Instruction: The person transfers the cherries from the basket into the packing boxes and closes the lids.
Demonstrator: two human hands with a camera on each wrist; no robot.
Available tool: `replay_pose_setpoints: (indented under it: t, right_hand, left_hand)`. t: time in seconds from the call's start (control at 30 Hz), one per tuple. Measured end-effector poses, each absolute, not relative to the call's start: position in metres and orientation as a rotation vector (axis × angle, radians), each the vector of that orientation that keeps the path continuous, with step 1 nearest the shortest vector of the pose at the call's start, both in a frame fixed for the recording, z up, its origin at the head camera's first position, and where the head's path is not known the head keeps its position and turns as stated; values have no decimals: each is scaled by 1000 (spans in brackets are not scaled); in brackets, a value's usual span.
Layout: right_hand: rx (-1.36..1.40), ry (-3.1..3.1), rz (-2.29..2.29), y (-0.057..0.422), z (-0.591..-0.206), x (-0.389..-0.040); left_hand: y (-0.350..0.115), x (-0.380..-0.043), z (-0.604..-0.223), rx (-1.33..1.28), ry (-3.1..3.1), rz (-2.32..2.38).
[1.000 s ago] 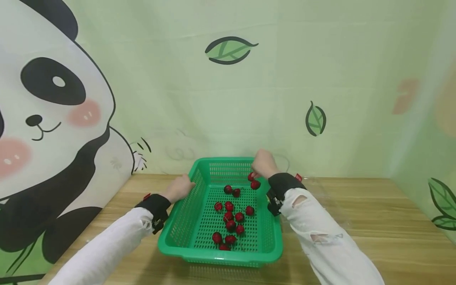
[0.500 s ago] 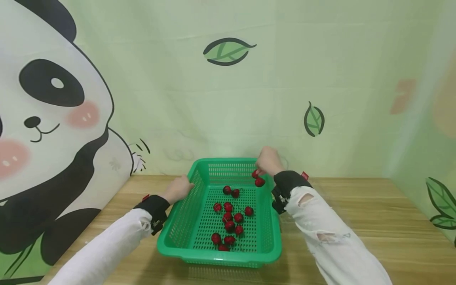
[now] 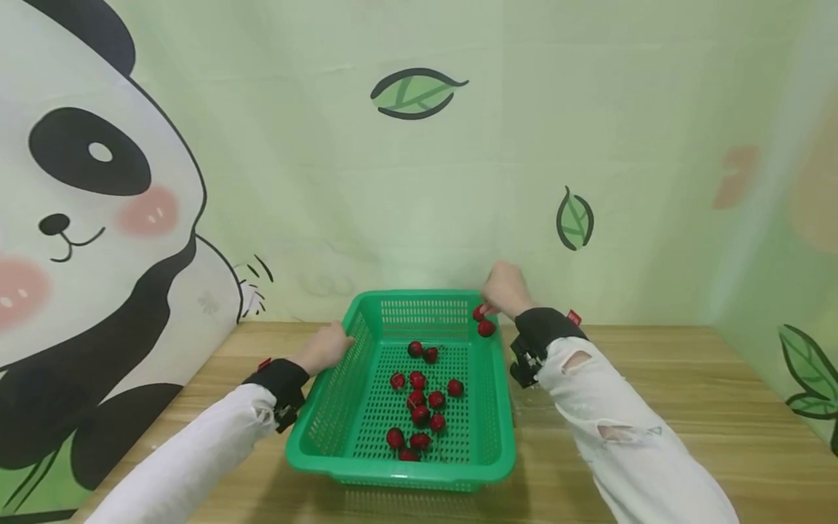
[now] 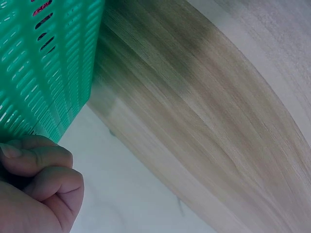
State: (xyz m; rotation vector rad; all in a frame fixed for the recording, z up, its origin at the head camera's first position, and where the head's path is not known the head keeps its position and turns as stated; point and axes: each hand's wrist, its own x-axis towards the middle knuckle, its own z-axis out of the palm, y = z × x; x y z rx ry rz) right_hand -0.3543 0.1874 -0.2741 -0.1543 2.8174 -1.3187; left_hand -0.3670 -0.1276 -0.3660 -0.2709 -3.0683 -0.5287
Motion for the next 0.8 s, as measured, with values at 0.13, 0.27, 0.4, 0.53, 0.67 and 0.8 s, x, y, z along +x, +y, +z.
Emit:
replay_pose_setpoints:
  t: [0.13, 0.27, 0.4, 0.53, 0.67, 0.8]
  right_hand:
    - [-139, 2820, -1321, 190, -270, -354]
    - [-138, 2821, -1323, 194, -268, -353]
    - [-144, 2834, -1321, 200, -268, -353]
    - [-139, 2856, -1304, 206, -266, -354]
    - [-112, 2866, -1285, 212, -267, -356]
    - [-109, 2880, -1316, 219, -270, -359]
  left_hand:
    - [-128, -368, -366, -276, -3067, -521]
    - [-128, -368, -367, -281, -3066, -511]
    - [-128, -368, -366, -269, -3076, -518]
    - [-127, -367, -364, -271, -3071, -517]
    - [-127, -367, -364, -275, -3057, -490]
    - [-127, -367, -365, -270, -3054, -486]
